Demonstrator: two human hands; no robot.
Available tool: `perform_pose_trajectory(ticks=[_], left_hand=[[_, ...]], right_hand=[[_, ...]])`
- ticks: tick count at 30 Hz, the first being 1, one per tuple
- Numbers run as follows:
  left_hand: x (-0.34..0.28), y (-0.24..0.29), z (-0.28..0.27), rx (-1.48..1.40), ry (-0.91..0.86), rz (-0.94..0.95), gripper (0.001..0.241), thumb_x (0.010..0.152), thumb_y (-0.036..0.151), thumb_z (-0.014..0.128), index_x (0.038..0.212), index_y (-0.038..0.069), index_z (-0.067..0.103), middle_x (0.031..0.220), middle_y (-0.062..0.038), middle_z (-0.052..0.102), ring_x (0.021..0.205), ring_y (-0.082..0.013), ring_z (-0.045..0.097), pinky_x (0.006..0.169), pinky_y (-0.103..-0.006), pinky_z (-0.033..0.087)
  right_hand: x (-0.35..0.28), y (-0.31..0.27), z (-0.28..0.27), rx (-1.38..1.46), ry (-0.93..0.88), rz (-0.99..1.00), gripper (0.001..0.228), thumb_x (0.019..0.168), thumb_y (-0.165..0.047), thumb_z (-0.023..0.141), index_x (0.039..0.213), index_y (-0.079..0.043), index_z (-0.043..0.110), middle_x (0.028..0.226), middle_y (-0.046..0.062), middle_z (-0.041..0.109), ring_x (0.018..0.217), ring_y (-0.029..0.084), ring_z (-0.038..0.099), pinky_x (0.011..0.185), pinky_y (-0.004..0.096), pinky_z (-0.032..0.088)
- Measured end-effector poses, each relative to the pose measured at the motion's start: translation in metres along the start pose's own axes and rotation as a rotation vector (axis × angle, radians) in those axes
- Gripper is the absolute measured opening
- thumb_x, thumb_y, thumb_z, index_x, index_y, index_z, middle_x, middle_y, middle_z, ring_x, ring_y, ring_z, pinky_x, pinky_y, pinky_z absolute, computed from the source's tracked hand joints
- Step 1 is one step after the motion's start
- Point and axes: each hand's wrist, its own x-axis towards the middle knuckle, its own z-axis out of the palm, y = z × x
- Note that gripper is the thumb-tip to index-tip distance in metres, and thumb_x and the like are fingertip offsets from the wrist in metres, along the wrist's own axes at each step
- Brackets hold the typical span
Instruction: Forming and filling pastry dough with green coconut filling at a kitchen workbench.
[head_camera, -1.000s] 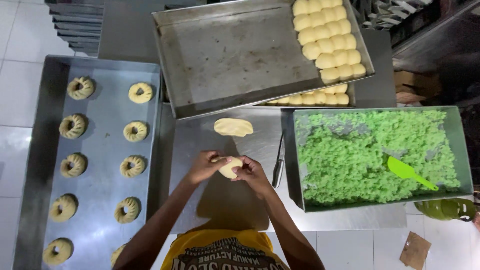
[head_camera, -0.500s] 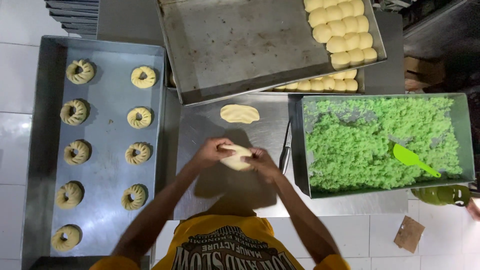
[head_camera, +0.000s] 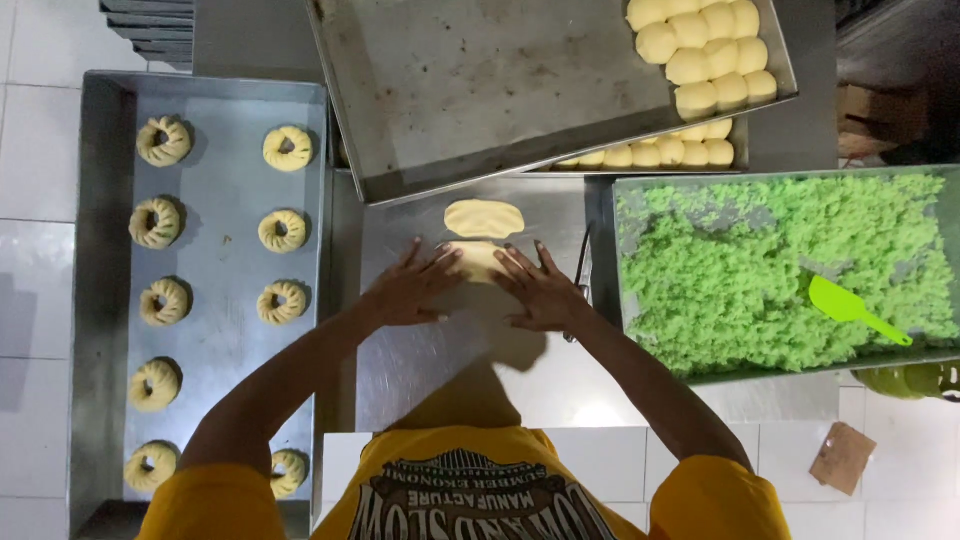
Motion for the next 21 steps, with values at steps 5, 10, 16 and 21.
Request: perform_pose_trajectory(ticks=[5,10,16,21], left_hand=[[-0.002,0.011,-0.024,-0.03,0.114,0.007,0.086,0.086,0.066,0.066,0.151,0.014,0.042,0.166,-0.017,0.02,0.154,-0.0379,0.019,0.118,-0.0716,0.013],[0.086,0.023,-0.074,-0.179,0.429,0.053,0.081,0.088,0.052,0.069,0.151,0.005,0.047,0.157,-0.02,0.037,0.147,-0.0388,0.034,0.119,-0.0635,0.024],[0.301,-0.013,-0.099,-0.504,0.737,-0.322,0.043,0.1,0.032,0.067,0.128,-0.001,0.064,0.113,-0.018,0.068,0.107,-0.0358,0.069,0.093,-0.048,0.054],[0.503,-0.122,0.01,-0.732,0.722,-0.591,0.054,0.095,0.045,0.069,0.118,-0.004,0.067,0.114,-0.025,0.072,0.109,-0.0395,0.069,0.091,-0.0481,0.054]], right_hand=[[-0.01,-0.002,-0.001,0.06,0.066,0.047,0.091,0.09,-0.072,0.053,0.159,-0.015,0.033,0.167,0.021,0.018,0.154,0.039,0.017,0.119,0.067,0.015],[-0.022,-0.016,-0.006,0.203,0.275,0.255,0.076,0.095,-0.055,0.061,0.154,-0.011,0.044,0.165,0.024,0.026,0.154,0.042,0.022,0.121,0.064,0.02],[-0.048,-0.034,-0.013,0.388,0.49,0.343,0.052,0.098,-0.029,0.068,0.145,-0.01,0.057,0.151,0.018,0.055,0.144,0.036,0.047,0.124,0.062,0.023],[-0.083,-0.039,-0.051,0.599,0.592,0.513,0.042,0.095,-0.017,0.07,0.135,-0.007,0.066,0.125,0.016,0.071,0.119,0.037,0.065,0.111,0.05,0.045]])
